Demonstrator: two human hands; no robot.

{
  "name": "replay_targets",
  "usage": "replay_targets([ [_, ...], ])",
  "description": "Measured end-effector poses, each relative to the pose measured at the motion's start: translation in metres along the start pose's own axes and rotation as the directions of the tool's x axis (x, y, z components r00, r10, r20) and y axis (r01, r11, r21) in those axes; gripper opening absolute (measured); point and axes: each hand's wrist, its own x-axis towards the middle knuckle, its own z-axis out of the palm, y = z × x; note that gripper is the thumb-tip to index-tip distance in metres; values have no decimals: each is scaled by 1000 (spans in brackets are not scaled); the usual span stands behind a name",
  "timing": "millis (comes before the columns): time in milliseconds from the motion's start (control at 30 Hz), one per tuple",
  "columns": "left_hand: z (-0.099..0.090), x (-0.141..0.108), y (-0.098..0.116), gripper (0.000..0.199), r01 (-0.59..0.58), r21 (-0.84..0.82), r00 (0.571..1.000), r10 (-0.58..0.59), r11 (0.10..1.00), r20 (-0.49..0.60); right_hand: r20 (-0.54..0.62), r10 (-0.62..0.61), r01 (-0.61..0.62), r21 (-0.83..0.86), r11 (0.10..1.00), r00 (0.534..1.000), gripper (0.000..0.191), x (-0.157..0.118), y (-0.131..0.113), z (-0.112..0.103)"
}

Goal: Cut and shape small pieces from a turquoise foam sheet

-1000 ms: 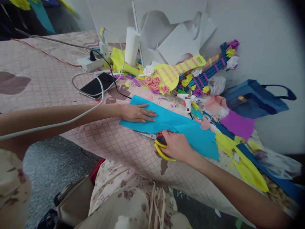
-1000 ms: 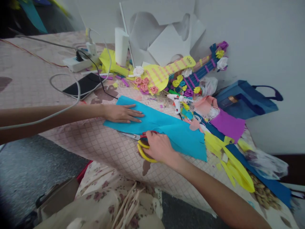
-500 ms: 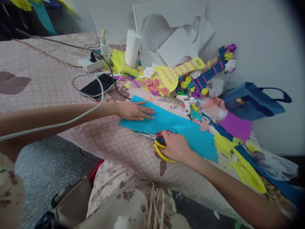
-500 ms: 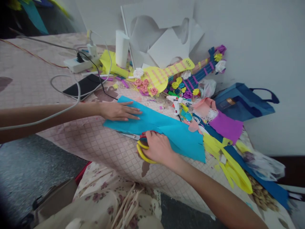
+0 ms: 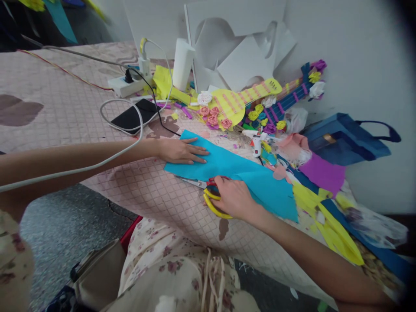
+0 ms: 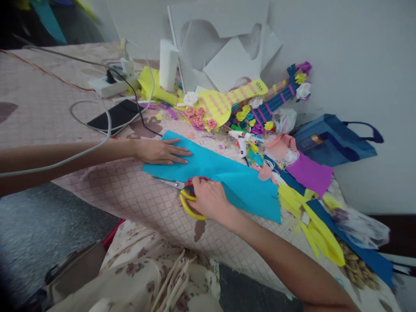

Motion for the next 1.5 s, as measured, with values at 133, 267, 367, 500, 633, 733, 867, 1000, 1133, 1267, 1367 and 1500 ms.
replay_targets([
  [133,3,0,-6,47,-24,51,1000,24,998,16,-7,-4,4,-13,1000,1000,56,-2,1,1],
  [267,3,0,-7,49,-26,95,999,21,995,46,-67,18,-18,-2,1000,998,58,-4,1,-2],
  [367,-2,-2,-3,49,16,84,999,-18,996,28,-59,15,-15,8,1000,998,60,-4,1,-4],
  [500,-5,-7,-2,47,35,81,999,-33,996,-22,-51,9,-8,16,1000,999,60,0,-1,-6],
  [633,0,-12,-5,45,28,52,998,-26,998,-52,-28,0,0,20,1000,1000,59,6,-7,-11],
  [733,1,-12,-5,46,41,51,999,-39,998,-35,-17,-14,15,22,1000,1000,59,10,-11,-14],
  [867,0,-11,-4,44,50,55,998,-48,997,-35,-17,-24,25,25,999,1000,61,14,-13,-15],
  [1000,0,-11,-5,46,80,70,997,-81,994,16,14,-34,34,-4,999,999,58,14,-13,-14],
  [1133,2,-11,-7,47,67,63,998,-67,996,-6,11,-39,39,-26,999,999,54,12,-12,-13],
  [1267,3,-12,-8,46,27,51,998,-25,998,-50,-31,-16,16,2,1000,999,60,13,-11,-12],
  [1367,3,-13,-9,46,2,56,998,2,998,-70,-30,-19,19,4,1000,999,63,15,-13,-13],
  [1500,5,-13,-10,45,-18,86,997,25,996,-77,-19,-36,37,10,999,999,67,18,-19,-16],
])
